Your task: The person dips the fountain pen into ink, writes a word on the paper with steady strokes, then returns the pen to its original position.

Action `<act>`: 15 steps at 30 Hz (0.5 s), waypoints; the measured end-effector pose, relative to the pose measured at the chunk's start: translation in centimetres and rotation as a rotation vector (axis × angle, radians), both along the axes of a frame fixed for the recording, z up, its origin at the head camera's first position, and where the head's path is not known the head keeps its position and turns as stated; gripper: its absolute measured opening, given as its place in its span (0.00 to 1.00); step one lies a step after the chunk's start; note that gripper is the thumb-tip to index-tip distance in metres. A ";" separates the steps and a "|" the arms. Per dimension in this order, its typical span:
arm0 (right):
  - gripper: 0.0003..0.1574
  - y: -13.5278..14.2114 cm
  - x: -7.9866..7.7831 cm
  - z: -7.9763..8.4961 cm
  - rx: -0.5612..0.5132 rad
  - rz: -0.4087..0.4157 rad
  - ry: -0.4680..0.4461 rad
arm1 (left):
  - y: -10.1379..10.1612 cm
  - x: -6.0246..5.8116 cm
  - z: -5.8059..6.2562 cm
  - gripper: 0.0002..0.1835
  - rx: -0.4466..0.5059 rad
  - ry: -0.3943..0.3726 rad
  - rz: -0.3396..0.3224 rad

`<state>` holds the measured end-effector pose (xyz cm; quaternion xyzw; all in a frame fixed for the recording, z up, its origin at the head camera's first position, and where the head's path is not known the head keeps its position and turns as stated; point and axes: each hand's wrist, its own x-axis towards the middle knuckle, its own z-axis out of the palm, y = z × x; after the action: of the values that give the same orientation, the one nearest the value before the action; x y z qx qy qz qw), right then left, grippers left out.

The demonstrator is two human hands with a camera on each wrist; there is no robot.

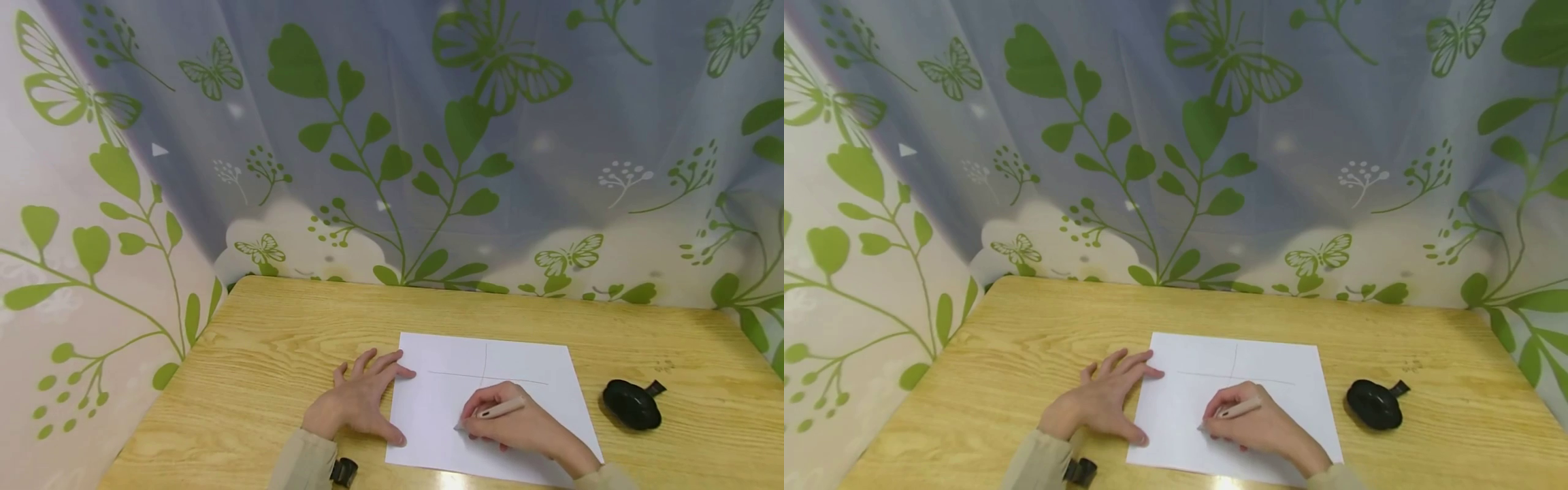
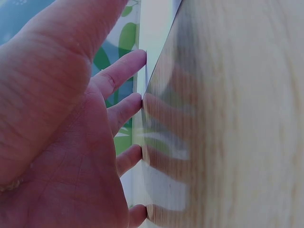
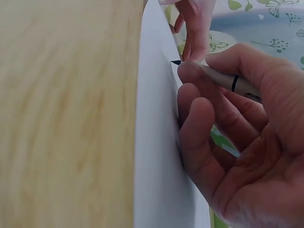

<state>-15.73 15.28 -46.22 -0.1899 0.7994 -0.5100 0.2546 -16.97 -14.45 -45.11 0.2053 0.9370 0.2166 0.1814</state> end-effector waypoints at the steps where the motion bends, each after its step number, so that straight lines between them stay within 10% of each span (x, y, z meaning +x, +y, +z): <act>1: 0.10 -0.1 0.0 0.0 0.000 0.003 0.003 | 0.0 0.0 0.0 0.50 0.000 -0.001 0.001; 15: 0.06 -1.5 0.7 0.3 0.000 0.051 0.032 | 0.1 -0.1 0.1 0.51 -0.026 0.003 0.006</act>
<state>-15.01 13.81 -45.97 -0.2183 0.7983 -0.5003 0.2545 -17.03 -14.34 -45.04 0.2005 0.9406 0.2048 0.1822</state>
